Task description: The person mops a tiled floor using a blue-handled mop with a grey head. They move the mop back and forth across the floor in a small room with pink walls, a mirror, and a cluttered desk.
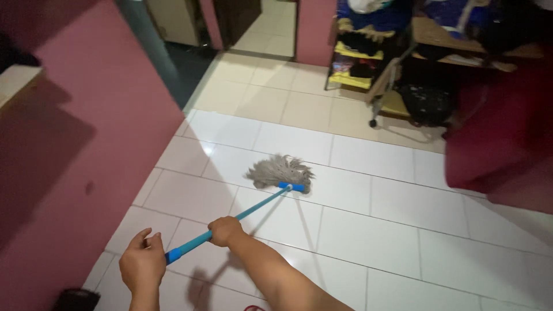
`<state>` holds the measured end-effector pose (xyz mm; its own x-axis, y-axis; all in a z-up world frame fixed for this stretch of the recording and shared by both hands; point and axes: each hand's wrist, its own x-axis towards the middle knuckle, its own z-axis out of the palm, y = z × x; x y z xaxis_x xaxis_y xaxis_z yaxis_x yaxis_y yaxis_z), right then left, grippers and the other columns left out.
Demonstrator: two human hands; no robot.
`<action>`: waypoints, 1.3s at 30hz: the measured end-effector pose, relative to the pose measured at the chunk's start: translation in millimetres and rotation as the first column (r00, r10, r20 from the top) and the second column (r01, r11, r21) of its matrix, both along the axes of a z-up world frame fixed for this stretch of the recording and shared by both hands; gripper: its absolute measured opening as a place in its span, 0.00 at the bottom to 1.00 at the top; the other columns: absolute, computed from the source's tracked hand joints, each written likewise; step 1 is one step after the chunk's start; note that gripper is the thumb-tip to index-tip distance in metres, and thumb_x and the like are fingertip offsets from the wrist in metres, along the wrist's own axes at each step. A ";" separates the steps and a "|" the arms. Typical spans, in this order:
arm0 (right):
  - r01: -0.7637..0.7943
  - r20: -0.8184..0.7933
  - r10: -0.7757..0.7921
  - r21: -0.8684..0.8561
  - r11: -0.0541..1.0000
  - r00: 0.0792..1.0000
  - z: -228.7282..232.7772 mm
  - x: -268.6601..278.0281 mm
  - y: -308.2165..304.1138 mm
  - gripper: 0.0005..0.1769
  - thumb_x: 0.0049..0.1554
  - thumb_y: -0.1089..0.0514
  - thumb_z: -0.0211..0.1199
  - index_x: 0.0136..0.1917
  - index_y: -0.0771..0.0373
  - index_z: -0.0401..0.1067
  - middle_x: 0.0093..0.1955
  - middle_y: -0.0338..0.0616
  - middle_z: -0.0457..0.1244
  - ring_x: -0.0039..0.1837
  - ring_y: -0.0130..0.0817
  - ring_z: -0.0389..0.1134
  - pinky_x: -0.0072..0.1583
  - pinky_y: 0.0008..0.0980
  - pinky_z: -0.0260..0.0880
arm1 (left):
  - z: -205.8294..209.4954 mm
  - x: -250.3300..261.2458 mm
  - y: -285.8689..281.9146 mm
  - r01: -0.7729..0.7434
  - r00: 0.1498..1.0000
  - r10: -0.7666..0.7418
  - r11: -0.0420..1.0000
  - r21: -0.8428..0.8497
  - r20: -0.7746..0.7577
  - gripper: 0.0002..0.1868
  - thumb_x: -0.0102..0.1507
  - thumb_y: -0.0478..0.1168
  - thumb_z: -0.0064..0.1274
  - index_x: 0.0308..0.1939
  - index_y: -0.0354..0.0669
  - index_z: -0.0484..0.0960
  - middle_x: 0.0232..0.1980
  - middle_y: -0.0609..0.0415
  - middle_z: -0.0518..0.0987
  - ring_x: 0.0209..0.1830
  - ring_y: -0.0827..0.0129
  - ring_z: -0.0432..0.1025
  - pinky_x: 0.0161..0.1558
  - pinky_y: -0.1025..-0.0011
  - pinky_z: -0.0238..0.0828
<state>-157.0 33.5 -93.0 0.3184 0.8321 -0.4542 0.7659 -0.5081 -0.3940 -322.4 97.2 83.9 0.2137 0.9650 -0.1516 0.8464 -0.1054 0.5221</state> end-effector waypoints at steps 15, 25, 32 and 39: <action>0.401 0.090 -0.404 0.055 0.914 0.910 -57.7 119.7 -258.0 0.14 0.54 0.44 0.58 0.46 0.50 0.78 0.48 0.45 0.70 0.51 0.53 0.71 0.46 0.51 0.73 | -87.8 150.1 -168.9 0.423 0.900 -0.424 0.906 0.032 0.101 0.17 0.66 0.49 0.51 0.56 0.58 0.87 0.47 0.56 0.87 0.51 0.54 0.79 0.55 0.56 0.73; 0.671 -0.018 -0.670 0.035 0.741 0.742 -85.9 172.0 -438.0 0.19 0.58 0.37 0.58 0.51 0.51 0.73 0.56 0.45 0.67 0.66 0.53 0.65 0.74 0.46 0.58 | -163.3 235.3 -313.1 0.722 0.658 -0.701 0.691 0.033 0.275 0.16 0.64 0.46 0.53 0.54 0.52 0.87 0.38 0.53 0.88 0.40 0.61 0.81 0.49 0.64 0.74; 0.768 0.033 -0.779 -0.202 0.608 0.626 -102.4 173.4 -558.4 0.18 0.58 0.55 0.60 0.62 0.57 0.68 0.74 0.49 0.56 0.81 0.46 0.52 0.61 0.45 0.69 | -154.8 251.5 -440.7 0.873 0.475 -0.843 0.418 -0.250 0.250 0.17 0.62 0.45 0.49 0.53 0.57 0.86 0.35 0.55 0.89 0.36 0.62 0.81 0.47 0.66 0.74; 0.840 0.111 -0.833 -0.092 0.535 0.542 -127.8 145.3 -615.0 0.12 0.56 0.50 0.59 0.53 0.53 0.71 0.55 0.44 0.67 0.67 0.55 0.63 0.63 0.48 0.69 | -149.8 248.2 -481.0 0.912 0.363 -0.907 0.299 -0.280 0.214 0.18 0.64 0.47 0.46 0.56 0.59 0.85 0.38 0.56 0.89 0.43 0.61 0.80 0.50 0.64 0.75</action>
